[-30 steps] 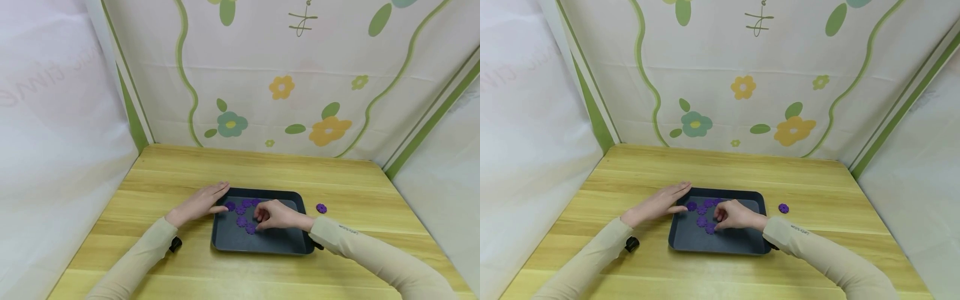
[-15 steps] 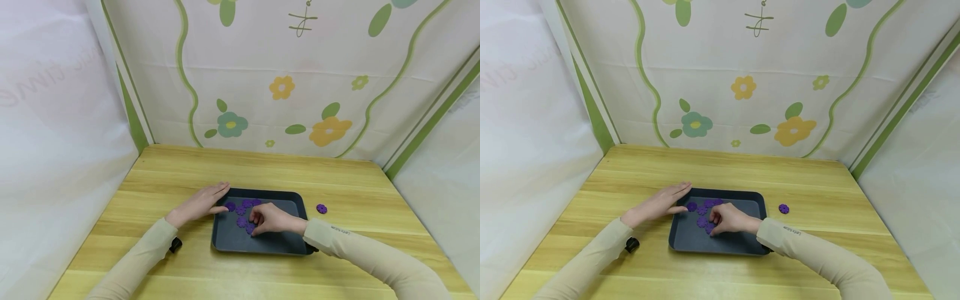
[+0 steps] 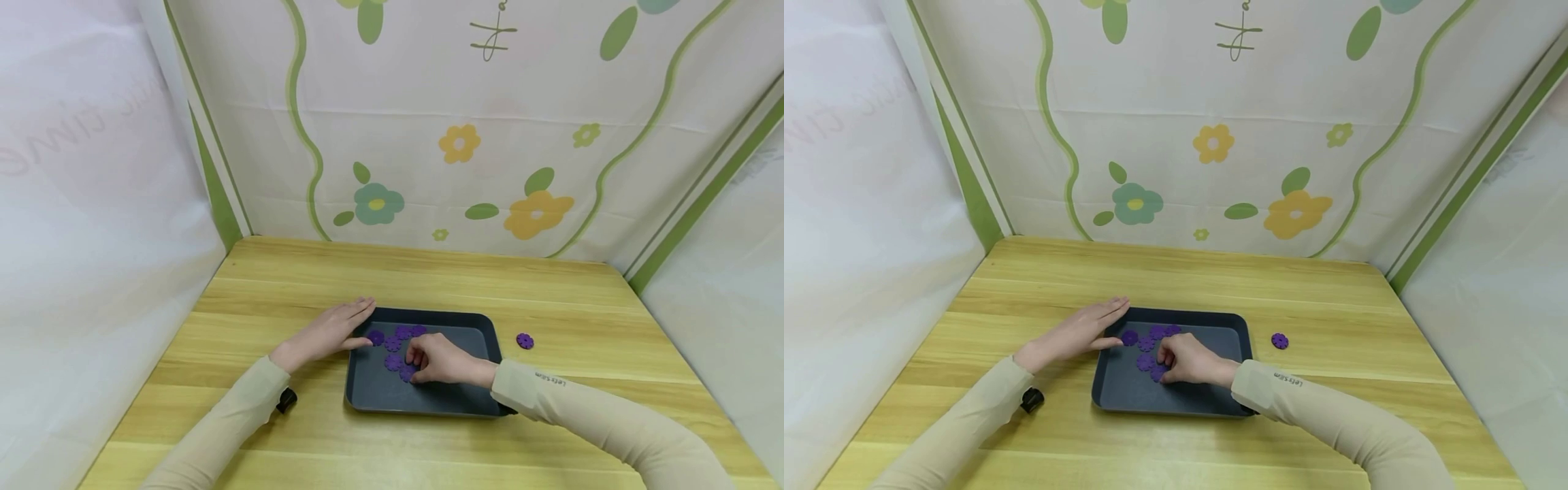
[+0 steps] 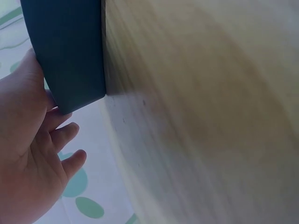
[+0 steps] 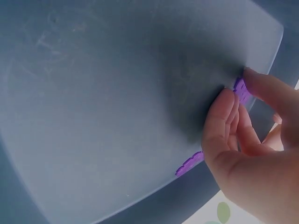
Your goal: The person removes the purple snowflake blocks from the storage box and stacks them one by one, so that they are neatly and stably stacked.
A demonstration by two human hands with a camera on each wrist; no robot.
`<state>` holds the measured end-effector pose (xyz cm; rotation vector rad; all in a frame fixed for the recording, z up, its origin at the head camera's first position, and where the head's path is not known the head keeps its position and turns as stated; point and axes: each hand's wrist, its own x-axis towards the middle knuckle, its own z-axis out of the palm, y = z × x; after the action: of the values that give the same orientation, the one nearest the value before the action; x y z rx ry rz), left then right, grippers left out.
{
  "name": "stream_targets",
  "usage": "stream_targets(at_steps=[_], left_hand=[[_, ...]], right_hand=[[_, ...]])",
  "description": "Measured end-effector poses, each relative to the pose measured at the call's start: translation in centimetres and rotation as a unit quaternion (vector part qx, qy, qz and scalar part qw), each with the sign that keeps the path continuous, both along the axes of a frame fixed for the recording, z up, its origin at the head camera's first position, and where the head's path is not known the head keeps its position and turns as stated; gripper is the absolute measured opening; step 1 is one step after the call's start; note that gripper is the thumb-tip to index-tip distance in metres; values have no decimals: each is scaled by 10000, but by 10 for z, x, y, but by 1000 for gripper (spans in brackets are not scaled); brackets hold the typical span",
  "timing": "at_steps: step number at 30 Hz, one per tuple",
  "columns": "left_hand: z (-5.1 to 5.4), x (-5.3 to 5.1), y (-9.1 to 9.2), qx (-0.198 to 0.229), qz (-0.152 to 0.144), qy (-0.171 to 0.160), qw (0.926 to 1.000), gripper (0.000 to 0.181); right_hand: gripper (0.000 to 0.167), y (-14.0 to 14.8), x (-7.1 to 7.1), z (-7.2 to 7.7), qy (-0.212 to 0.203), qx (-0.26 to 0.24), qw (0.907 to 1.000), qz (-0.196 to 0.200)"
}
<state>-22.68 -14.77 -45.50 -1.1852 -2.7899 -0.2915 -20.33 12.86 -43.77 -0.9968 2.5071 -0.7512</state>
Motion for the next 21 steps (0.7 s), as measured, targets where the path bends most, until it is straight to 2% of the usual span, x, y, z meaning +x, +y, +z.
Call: stream_targets(at_steps=[7, 12, 21], left_hand=[[2, 1, 1, -342, 182, -116, 9992, 77], [3, 2, 2, -348, 218, -193, 9990, 77], [4, 3, 2, -362, 207, -105, 9991, 77]], right_hand=[[23, -1, 0, -2, 112, 118, 9998, 62], [21, -2, 0, -1, 99, 155, 9998, 111], [17, -2, 1, 2, 47, 241, 9996, 153]])
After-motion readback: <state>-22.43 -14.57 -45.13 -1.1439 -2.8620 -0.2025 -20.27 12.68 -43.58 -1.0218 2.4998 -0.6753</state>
